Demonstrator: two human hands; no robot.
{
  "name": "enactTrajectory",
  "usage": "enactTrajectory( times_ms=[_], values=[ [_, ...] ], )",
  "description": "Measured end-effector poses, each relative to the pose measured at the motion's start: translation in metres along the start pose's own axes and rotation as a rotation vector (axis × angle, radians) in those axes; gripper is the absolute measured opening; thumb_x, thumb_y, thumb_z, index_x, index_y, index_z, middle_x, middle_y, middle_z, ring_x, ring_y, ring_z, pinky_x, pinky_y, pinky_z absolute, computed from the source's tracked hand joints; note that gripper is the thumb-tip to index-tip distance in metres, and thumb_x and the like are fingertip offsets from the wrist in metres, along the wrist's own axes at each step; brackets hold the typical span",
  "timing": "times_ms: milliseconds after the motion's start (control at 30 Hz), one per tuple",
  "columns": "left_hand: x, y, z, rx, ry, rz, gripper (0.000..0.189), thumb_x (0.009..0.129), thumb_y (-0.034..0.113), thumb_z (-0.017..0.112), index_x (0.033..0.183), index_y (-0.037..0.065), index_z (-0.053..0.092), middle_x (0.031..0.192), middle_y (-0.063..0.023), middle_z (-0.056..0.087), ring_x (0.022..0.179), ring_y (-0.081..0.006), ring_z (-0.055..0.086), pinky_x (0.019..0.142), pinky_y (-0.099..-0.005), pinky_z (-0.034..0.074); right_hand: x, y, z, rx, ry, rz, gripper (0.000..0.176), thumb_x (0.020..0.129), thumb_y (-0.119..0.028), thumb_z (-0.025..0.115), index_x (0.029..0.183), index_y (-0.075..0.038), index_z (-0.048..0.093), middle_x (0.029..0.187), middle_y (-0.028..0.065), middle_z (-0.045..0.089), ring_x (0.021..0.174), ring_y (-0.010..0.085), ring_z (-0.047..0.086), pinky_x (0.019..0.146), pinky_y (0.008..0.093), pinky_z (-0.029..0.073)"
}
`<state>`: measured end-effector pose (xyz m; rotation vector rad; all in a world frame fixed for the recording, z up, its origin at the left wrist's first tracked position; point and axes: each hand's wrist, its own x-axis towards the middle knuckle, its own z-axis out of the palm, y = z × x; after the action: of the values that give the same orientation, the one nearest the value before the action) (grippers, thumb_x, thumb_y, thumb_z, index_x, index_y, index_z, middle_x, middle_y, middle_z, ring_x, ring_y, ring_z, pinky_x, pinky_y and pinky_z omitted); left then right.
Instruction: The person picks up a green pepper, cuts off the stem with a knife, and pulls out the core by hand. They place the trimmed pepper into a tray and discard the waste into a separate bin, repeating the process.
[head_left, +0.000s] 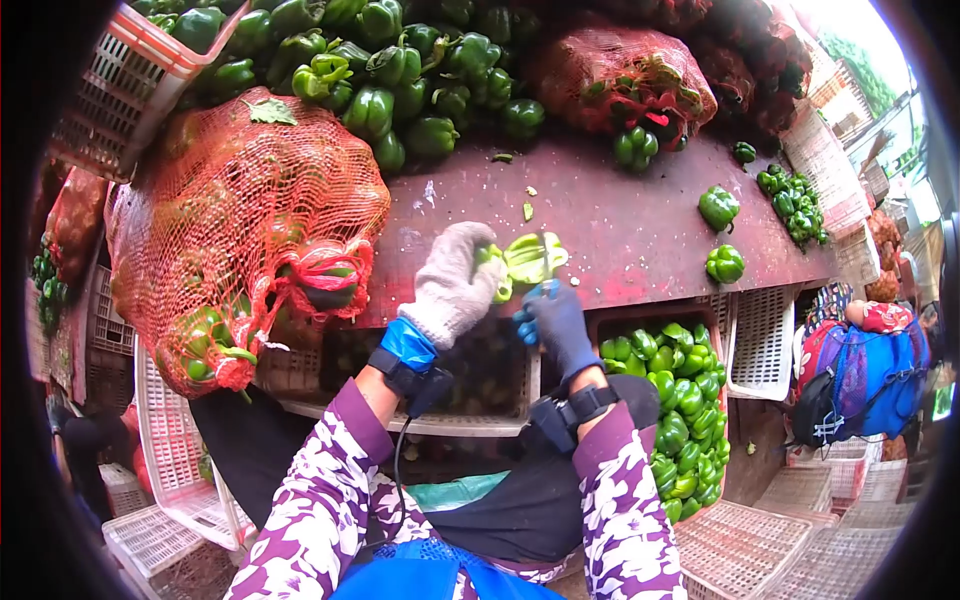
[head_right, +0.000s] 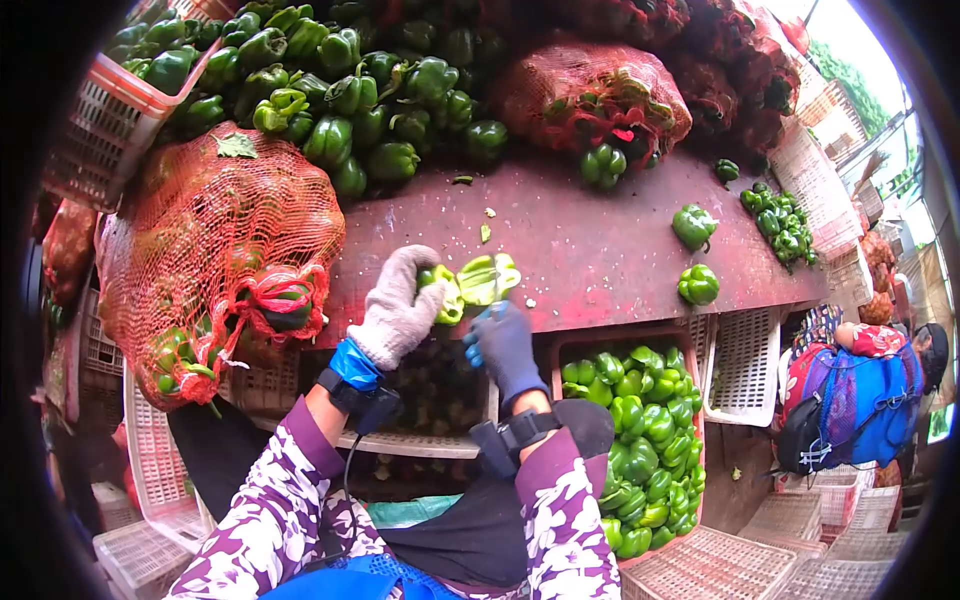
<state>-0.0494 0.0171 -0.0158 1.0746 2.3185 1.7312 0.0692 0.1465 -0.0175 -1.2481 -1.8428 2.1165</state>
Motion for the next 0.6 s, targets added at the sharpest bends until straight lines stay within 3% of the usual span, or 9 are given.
enactTrajectory(
  times_ms=[67,100,133,200,333,367,467,500,600],
  values=[
    [-0.003,-0.016,-0.008,-0.204,0.048,-0.118,0.026,0.088,0.004,0.062,0.114,0.004,0.057,0.106,-0.0086,0.058,0.102,-0.0166,0.057,0.092,-0.0307,0.047,0.011,0.004,-0.004,-0.034,0.074,-0.053,0.008,0.090,-0.011,0.061,0.092,-0.004,0.059,0.069,0.0105,0.067,0.045,0.0150,0.059,0.041,0.0285,0.049],
    [-0.002,-0.018,-0.023,-0.074,0.020,-0.189,0.026,0.087,0.002,0.060,0.112,0.003,0.057,0.105,-0.0088,0.059,0.101,-0.0181,0.060,0.093,-0.0314,0.048,0.011,0.004,-0.002,0.038,0.047,-0.044,0.011,0.091,-0.013,0.063,0.092,-0.003,0.059,0.071,0.0111,0.069,0.047,0.0146,0.060,0.042,0.0278,0.049],
    [-0.005,-0.030,-0.030,-0.147,-0.005,-0.213,0.033,0.088,0.003,0.060,0.120,0.002,0.056,0.111,-0.0107,0.061,0.107,-0.0193,0.060,0.096,-0.0320,0.047,0.013,0.002,0.001,0.055,0.029,-0.061,0.012,0.091,-0.014,0.064,0.092,-0.003,0.059,0.072,0.0111,0.069,0.047,0.0146,0.061,0.042,0.0275,0.049],
    [-0.019,-0.024,-0.033,-0.214,0.061,-0.119,0.038,0.087,0.003,0.059,0.125,0.004,0.059,0.119,-0.0144,0.062,0.112,-0.0238,0.061,0.098,-0.0330,0.047,0.013,0.003,0.007,0.098,-0.013,-0.080,0.015,0.091,-0.017,0.066,0.093,-0.003,0.059,0.072,0.0111,0.069,0.048,0.0145,0.062,0.041,0.0270,0.049],
    [-0.023,-0.016,-0.049,0.176,0.004,-0.051,0.033,0.086,0.001,0.058,0.118,0.002,0.066,0.119,-0.0171,0.062,0.112,-0.0288,0.061,0.100,-0.0359,0.046,0.005,-0.006,0.019,0.047,0.163,-0.215,0.017,0.091,-0.018,0.066,0.087,-0.002,0.060,0.066,0.0044,0.063,0.046,0.0111,0.057,0.041,0.0260,0.045],
    [-0.027,-0.018,-0.046,0.170,0.025,-0.079,0.029,0.086,0.001,0.058,0.113,0.001,0.068,0.119,-0.0175,0.062,0.112,-0.0303,0.061,0.100,-0.0367,0.047,0.004,-0.012,0.014,-0.038,0.272,-0.213,0.026,0.091,-0.024,0.068,0.101,-0.001,0.062,0.077,0.0077,0.067,0.058,0.0165,0.064,0.051,0.0310,0.051],
    [-0.036,-0.010,-0.044,0.210,0.083,-0.062,0.024,0.086,0.003,0.060,0.108,0.000,0.069,0.113,-0.0182,0.065,0.108,-0.0321,0.063,0.096,-0.0379,0.049,0.035,0.007,-0.007,-0.423,0.576,-0.601,0.040,0.092,-0.025,0.070,0.119,0.000,0.055,0.091,0.0119,0.068,0.069,0.0194,0.068,0.059,0.0327,0.056],
    [-0.037,-0.007,-0.045,0.229,0.084,-0.059,0.024,0.086,0.004,0.061,0.108,0.000,0.069,0.111,-0.0183,0.066,0.106,-0.0323,0.064,0.095,-0.0378,0.049,0.024,-0.005,-0.007,-0.606,0.593,-0.501,0.058,0.090,-0.022,0.069,0.137,0.003,0.046,0.113,0.0194,0.065,0.096,0.0305,0.068,0.085,0.0398,0.055],
    [-0.032,0.006,-0.049,0.362,0.049,-0.055,0.019,0.084,0.013,0.070,0.100,0.003,0.071,0.102,-0.0166,0.068,0.096,-0.0333,0.066,0.087,-0.0386,0.052,0.024,0.002,-0.005,-0.815,0.628,-0.501,0.073,0.088,-0.024,0.068,0.147,0.004,0.037,0.138,0.0262,0.052,0.121,0.0394,0.055,0.105,0.0448,0.043]
  ],
)
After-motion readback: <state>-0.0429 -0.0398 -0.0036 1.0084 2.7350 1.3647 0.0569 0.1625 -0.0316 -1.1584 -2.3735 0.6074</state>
